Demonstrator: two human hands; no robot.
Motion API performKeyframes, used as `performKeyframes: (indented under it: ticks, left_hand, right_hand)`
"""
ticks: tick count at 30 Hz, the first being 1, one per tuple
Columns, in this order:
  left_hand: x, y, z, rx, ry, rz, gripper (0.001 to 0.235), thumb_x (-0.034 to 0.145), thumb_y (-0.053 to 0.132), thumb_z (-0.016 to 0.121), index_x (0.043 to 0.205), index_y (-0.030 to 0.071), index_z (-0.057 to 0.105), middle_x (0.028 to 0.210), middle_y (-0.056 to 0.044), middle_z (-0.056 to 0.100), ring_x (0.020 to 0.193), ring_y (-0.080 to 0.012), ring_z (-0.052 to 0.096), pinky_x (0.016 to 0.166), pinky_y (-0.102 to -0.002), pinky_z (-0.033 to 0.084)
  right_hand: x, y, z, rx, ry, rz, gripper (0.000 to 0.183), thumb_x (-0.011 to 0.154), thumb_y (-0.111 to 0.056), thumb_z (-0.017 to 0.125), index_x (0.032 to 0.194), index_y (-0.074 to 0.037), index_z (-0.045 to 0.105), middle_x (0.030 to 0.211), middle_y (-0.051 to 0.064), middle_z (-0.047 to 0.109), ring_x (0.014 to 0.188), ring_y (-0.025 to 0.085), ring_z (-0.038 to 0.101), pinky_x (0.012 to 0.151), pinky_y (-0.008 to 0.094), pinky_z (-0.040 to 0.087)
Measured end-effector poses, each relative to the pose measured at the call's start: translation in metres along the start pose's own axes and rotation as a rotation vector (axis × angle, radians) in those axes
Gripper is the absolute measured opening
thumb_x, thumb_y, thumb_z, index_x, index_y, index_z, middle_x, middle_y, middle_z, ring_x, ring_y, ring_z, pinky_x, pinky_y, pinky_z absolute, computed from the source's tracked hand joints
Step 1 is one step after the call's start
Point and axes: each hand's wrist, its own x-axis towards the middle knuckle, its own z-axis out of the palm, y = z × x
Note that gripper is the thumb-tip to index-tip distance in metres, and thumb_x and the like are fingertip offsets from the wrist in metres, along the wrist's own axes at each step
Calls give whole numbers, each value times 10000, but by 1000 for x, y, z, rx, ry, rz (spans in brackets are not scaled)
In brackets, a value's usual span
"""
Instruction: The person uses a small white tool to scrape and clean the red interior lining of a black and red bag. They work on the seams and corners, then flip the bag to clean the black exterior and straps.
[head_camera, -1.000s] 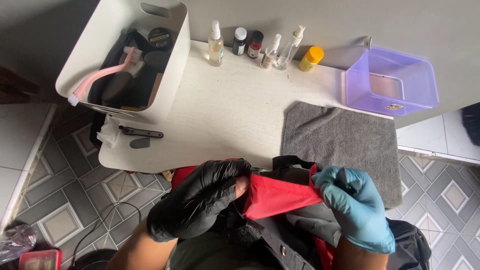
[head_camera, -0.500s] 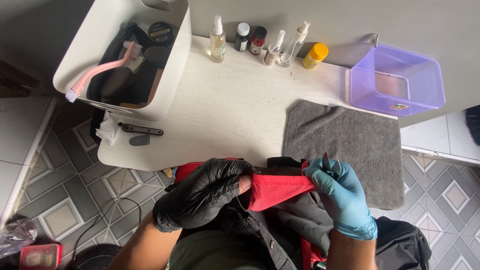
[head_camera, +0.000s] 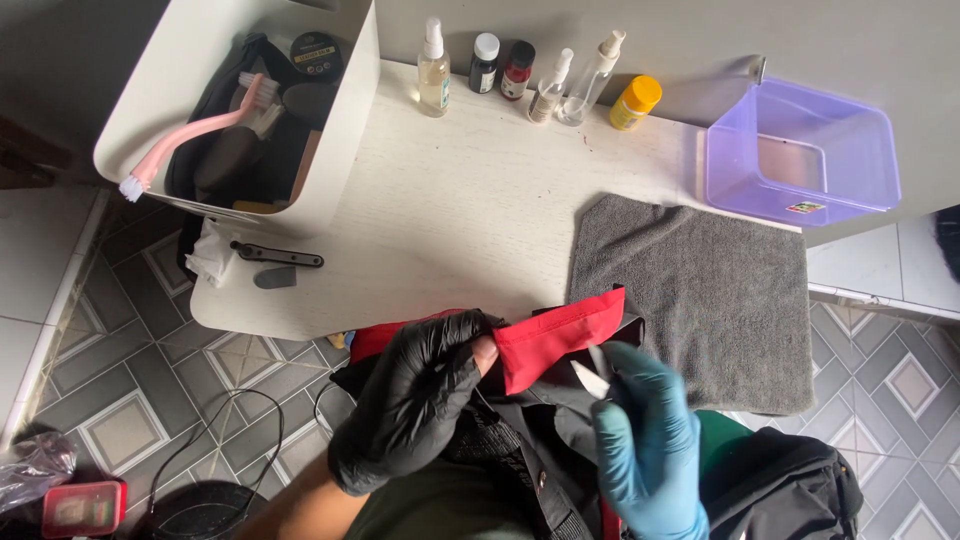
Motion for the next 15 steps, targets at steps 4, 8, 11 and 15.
performKeyframes:
  ticks: [4, 8, 11, 15]
  left_hand:
    - [-7, 3, 9, 25, 34, 13, 259, 1036, 122, 482, 1064, -25, 694, 768, -11, 568, 643, -99, 459, 566, -263, 369]
    - [-14, 2, 14, 206, 76, 91, 188, 998, 84, 518, 1070, -6, 667, 899, -69, 688, 763, -170, 599, 706, -313, 499]
    - [-19, -8, 15, 326, 87, 159, 168, 955, 59, 555, 1071, -2, 661, 1013, -102, 741, 907, -231, 697, 850, -364, 569]
    - [-24, -15, 13, 407, 97, 252, 188, 904, -7, 620, 1089, -13, 651, 1054, -117, 744, 933, -259, 711, 864, -383, 581]
  right_hand:
    - [-7, 2, 11, 50, 30, 11, 397, 884, -131, 604, 1231, 62, 606, 682, 22, 620, 560, 86, 475, 544, 210, 426]
    - [-13, 5, 16, 93, 80, -25, 329, 874, -199, 656, 1108, 30, 691, 586, -16, 593, 489, 72, 465, 507, 203, 386]
    - [-20, 16, 18, 144, 102, -37, 338, 868, -187, 680, 1115, 43, 695, 625, 8, 658, 495, 74, 514, 520, 198, 423]
    - [-18, 6, 11, 146, 100, -34, 342, 877, -146, 676, 1142, 70, 691, 610, 21, 673, 487, 55, 489, 508, 181, 388]
